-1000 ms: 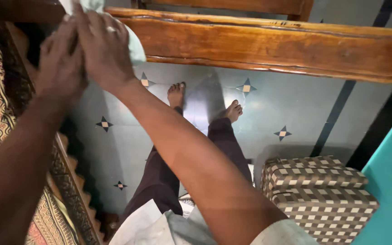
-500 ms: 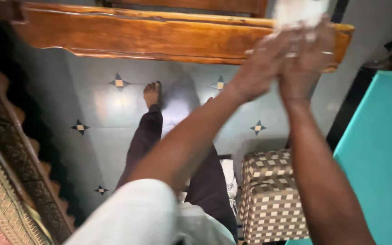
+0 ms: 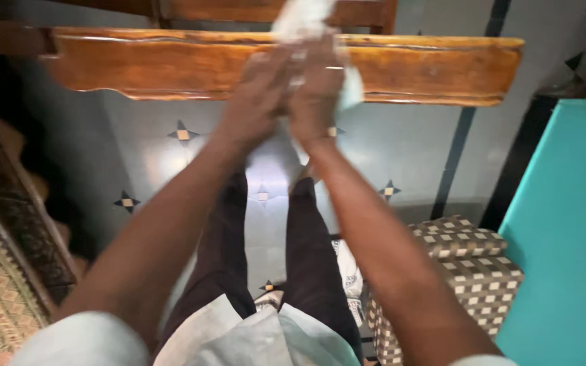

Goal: The person wipes a wooden chair using a cloth, cleaning the frame, backrest slats, and legs.

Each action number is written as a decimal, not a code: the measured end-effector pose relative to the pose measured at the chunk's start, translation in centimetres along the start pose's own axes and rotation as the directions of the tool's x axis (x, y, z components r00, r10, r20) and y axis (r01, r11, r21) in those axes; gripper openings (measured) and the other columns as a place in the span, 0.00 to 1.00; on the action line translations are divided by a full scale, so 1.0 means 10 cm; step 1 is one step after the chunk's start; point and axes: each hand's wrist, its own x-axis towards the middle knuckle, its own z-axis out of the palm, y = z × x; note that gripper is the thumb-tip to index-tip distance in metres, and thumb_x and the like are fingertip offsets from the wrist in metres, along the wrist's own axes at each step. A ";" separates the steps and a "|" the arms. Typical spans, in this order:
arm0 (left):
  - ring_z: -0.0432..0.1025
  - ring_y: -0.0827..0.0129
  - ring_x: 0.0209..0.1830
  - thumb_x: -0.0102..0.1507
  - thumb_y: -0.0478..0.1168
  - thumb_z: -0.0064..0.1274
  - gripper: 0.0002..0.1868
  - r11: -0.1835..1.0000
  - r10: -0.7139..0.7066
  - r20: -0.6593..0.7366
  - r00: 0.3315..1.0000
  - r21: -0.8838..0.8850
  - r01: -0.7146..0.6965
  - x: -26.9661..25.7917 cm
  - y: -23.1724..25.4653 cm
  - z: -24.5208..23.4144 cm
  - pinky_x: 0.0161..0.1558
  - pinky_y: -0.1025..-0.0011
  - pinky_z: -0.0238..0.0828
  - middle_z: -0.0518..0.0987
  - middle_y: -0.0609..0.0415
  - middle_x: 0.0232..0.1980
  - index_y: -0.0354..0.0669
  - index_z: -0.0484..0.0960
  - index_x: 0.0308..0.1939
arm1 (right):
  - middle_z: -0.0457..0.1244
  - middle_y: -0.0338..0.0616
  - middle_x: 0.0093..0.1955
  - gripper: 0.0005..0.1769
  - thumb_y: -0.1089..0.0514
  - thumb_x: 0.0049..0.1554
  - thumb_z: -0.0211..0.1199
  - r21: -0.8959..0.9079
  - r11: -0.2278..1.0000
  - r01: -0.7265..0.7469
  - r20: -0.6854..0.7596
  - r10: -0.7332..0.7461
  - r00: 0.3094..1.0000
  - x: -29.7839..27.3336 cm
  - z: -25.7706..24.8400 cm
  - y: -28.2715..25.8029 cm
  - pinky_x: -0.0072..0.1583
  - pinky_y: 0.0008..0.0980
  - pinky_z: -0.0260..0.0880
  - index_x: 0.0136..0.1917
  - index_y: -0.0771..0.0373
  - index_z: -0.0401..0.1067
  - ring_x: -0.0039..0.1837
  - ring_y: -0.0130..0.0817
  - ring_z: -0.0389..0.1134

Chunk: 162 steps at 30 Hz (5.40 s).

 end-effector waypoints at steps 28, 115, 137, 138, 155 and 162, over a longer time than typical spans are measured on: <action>0.41 0.53 0.85 0.60 0.53 0.64 0.54 0.985 -0.160 0.200 0.967 -0.026 0.168 1.88 1.99 1.88 0.81 0.48 0.40 0.45 0.42 0.83 0.33 0.47 0.78 | 0.69 0.63 0.50 0.10 0.64 0.60 0.62 -0.151 0.976 0.156 0.311 -0.103 0.945 0.73 -2.04 2.96 0.51 0.53 0.67 0.53 0.69 0.78 0.52 0.63 0.69; 0.34 0.57 0.90 0.65 0.32 0.42 0.44 0.954 -0.298 0.190 0.936 0.014 0.301 0.73 1.36 0.99 0.84 0.52 0.27 0.39 0.50 0.88 0.43 0.45 0.85 | 0.53 0.54 0.81 0.26 0.58 0.69 0.51 -0.078 0.994 0.073 0.068 -0.067 0.995 0.10 -1.18 1.09 0.81 0.54 0.42 0.78 0.67 0.60 0.83 0.50 0.48; 0.36 0.57 0.88 0.65 0.31 0.43 0.40 0.988 -0.131 0.250 0.959 0.118 0.104 1.31 1.93 1.53 0.84 0.56 0.32 0.44 0.48 0.87 0.37 0.54 0.83 | 0.63 0.51 0.64 0.19 0.61 0.65 0.57 -0.102 0.993 0.059 -0.173 -0.076 0.982 0.01 -1.92 1.79 0.73 0.55 0.51 0.68 0.67 0.67 0.68 0.53 0.62; 0.36 0.56 0.88 0.66 0.32 0.43 0.39 0.990 -0.116 0.258 0.959 0.106 0.092 1.33 1.94 1.53 0.84 0.56 0.32 0.44 0.47 0.87 0.36 0.53 0.83 | 0.63 0.51 0.63 0.19 0.62 0.65 0.57 -0.107 0.993 0.050 -0.177 -0.068 0.982 0.00 -1.94 1.82 0.74 0.55 0.50 0.68 0.67 0.67 0.67 0.52 0.62; 0.43 0.55 0.85 0.67 0.36 0.45 0.36 0.998 -0.016 0.288 0.958 0.060 -0.001 1.71 2.21 1.63 0.82 0.55 0.35 0.53 0.46 0.83 0.35 0.56 0.80 | 0.66 0.52 0.58 0.15 0.68 0.63 0.55 0.048 0.992 -0.116 -0.282 0.125 0.951 -0.07 -1.99 2.21 0.64 0.51 0.61 0.62 0.65 0.71 0.60 0.55 0.65; 0.43 0.57 0.86 0.68 0.36 0.44 0.36 0.999 -0.023 0.313 0.949 0.039 0.011 1.80 2.30 1.73 0.83 0.56 0.35 0.51 0.49 0.84 0.37 0.55 0.81 | 0.66 0.55 0.64 0.21 0.73 0.60 0.51 0.131 0.973 -0.189 -0.265 0.218 0.939 -0.09 -2.03 2.37 0.69 0.51 0.64 0.66 0.67 0.70 0.67 0.58 0.64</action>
